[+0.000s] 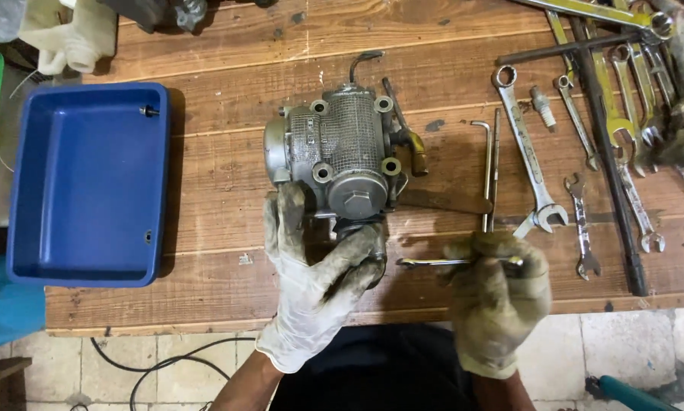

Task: A person wearing gloves uses a wrench to repeatedly turn a bolt on a motorcycle engine component placed on a wooden workbench.

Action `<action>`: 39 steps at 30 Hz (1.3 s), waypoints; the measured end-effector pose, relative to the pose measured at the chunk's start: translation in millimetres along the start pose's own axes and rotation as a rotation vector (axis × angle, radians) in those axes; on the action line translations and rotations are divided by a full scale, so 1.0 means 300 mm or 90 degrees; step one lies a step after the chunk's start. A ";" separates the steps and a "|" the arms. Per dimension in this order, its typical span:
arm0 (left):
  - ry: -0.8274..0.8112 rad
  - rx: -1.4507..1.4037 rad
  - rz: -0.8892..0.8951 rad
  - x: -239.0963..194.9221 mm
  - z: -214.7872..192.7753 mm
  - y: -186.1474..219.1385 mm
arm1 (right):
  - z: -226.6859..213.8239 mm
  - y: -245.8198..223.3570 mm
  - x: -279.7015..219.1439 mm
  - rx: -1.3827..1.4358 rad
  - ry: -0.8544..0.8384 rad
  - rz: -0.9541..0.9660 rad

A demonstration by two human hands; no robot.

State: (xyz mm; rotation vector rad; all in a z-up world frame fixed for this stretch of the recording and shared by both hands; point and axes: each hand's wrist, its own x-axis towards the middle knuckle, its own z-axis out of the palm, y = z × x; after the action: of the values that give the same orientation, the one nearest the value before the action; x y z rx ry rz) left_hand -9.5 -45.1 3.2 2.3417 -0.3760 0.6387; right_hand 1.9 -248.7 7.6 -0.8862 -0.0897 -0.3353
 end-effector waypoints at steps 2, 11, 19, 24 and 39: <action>0.004 0.000 -0.047 0.002 0.016 0.004 | -0.003 0.029 -0.018 0.010 -0.010 -0.014; -0.021 -0.068 -0.045 -0.003 0.019 -0.014 | -0.055 0.095 -0.071 -0.121 0.119 0.029; -0.008 -0.082 -0.083 -0.020 0.037 -0.011 | -0.088 0.130 -0.128 -0.111 0.171 -0.011; 0.001 -0.097 -0.099 -0.025 0.047 -0.020 | -0.089 0.135 -0.127 -0.111 0.160 -0.020; -0.029 -0.152 -0.101 -0.021 0.049 -0.031 | -0.094 0.139 -0.125 -0.125 0.200 -0.004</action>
State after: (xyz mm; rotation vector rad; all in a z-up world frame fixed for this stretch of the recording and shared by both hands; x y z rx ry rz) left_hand -5.8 -47.5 -14.8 2.1345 -0.2669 0.4398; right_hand -21.8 -236.7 -49.4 -1.0172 0.2348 -0.4913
